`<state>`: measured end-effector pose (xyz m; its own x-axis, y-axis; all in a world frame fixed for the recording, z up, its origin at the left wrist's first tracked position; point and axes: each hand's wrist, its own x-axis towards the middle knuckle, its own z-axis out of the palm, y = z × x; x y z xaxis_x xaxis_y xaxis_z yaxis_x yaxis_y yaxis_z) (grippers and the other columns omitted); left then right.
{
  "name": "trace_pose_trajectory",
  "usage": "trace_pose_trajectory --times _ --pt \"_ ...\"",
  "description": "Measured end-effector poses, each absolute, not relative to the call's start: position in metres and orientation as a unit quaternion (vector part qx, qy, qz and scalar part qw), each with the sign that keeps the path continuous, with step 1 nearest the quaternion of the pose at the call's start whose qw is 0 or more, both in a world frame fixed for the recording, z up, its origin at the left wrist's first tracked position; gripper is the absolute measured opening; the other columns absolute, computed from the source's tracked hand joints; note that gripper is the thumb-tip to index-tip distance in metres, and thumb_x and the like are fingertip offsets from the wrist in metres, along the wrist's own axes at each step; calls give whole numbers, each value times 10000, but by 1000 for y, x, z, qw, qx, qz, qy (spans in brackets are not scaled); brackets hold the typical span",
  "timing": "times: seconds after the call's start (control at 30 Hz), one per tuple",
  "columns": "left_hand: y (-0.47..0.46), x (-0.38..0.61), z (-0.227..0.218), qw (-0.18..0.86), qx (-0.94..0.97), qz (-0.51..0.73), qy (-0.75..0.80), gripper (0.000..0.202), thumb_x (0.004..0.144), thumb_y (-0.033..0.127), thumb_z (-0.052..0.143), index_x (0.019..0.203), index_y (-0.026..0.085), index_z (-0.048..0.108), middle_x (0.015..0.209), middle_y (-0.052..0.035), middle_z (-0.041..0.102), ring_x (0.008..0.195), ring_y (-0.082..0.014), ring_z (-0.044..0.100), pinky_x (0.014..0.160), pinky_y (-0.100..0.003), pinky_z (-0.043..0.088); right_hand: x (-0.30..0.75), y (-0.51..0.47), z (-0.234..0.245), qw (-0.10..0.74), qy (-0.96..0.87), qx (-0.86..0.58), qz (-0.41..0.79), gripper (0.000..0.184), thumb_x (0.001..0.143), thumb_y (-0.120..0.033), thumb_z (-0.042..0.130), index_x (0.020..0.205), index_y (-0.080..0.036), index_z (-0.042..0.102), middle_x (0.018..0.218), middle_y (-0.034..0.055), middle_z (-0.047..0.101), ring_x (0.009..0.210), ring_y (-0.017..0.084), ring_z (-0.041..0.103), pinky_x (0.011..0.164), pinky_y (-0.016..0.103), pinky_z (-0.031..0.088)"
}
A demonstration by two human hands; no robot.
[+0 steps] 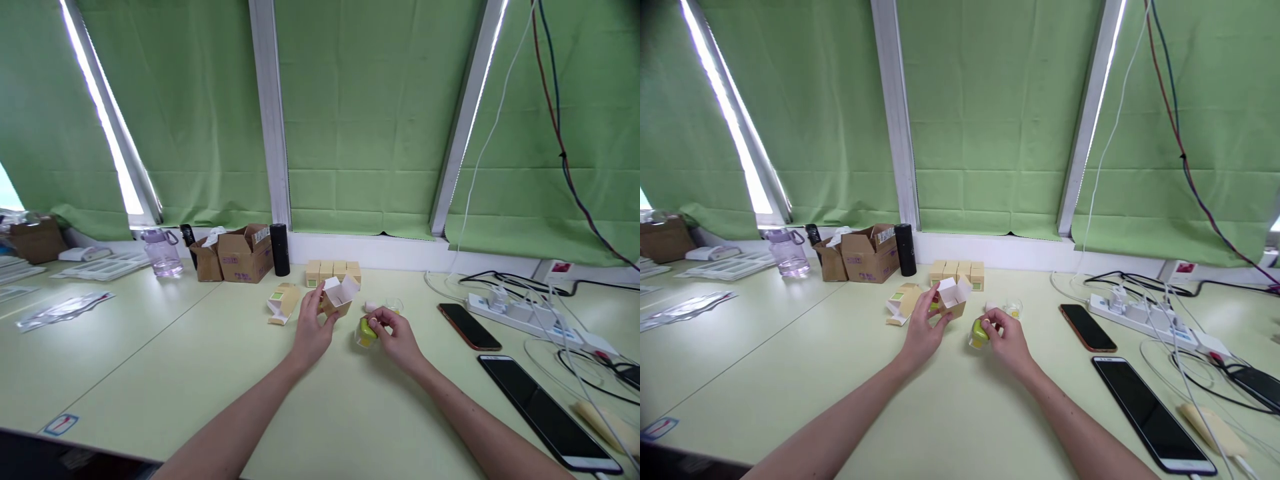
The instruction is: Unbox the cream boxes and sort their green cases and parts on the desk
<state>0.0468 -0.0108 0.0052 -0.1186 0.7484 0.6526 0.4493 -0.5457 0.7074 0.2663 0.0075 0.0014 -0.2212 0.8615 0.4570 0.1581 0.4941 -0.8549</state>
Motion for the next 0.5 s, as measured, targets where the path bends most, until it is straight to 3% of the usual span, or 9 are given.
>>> trace_pose_trajectory --times 0.23,0.5 --pt "-14 55 14 301 582 635 409 622 907 400 705 1465 234 488 1269 -117 610 1205 -240 575 929 -377 595 263 3 -3 449 -752 -377 301 231 906 -414 604 839 -229 726 847 38 775 696 197 612 686 331 478" --pt "-11 57 12 477 472 657 344 688 845 539 772 1397 217 519 1356 -142 658 1246 -283 633 1050 -451 529 263 2 -7 406 -783 -384 272 171 909 -333 580 860 -245 719 859 12 767 769 203 646 739 326 466"
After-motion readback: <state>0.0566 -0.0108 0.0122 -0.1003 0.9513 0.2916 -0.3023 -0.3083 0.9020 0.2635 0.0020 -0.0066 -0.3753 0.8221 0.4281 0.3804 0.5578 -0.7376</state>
